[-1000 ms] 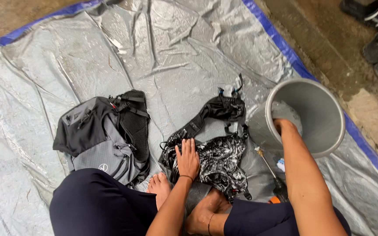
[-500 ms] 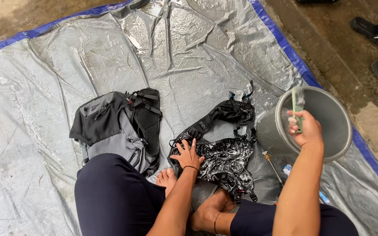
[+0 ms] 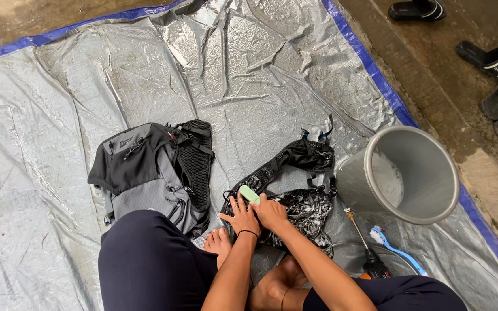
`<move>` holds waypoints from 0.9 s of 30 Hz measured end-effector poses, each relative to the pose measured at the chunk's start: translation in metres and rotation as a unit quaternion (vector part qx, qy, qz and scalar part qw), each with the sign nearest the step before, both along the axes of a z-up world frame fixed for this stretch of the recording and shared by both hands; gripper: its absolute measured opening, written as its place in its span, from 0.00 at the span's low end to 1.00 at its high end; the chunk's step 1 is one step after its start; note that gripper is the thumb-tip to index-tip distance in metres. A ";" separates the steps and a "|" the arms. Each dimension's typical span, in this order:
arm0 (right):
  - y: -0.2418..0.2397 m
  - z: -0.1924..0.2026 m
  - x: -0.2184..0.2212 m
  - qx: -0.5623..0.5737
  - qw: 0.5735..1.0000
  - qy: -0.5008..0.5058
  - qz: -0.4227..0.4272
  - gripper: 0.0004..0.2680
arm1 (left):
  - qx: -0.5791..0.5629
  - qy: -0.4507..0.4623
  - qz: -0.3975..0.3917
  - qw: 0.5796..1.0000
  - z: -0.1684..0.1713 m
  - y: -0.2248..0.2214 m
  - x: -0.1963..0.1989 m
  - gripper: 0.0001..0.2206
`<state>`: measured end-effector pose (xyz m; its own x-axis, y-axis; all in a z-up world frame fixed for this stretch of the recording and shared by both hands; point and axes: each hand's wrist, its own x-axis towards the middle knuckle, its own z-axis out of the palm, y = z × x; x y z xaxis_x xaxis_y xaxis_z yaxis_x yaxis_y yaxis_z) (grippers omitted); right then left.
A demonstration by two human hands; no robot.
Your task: The person cleans two backpacks using a brush and soapy water from a bucket while sitting on a tarp.
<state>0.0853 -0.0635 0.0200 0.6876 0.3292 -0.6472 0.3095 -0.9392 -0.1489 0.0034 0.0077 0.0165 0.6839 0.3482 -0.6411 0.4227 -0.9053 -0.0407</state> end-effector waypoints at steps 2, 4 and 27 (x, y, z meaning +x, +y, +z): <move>-0.004 -0.013 0.012 -0.024 0.994 -0.104 0.038 0.26 | -0.035 0.013 -0.008 0.999 0.004 0.002 0.001 0.44; -0.018 -0.018 0.042 0.000 0.991 -0.113 -0.075 0.27 | -0.047 0.021 -0.007 0.999 0.009 0.003 0.003 0.48; -0.042 -0.026 0.094 0.023 0.968 -0.180 -0.172 0.28 | -0.071 0.051 -0.039 0.995 0.005 0.011 0.012 0.56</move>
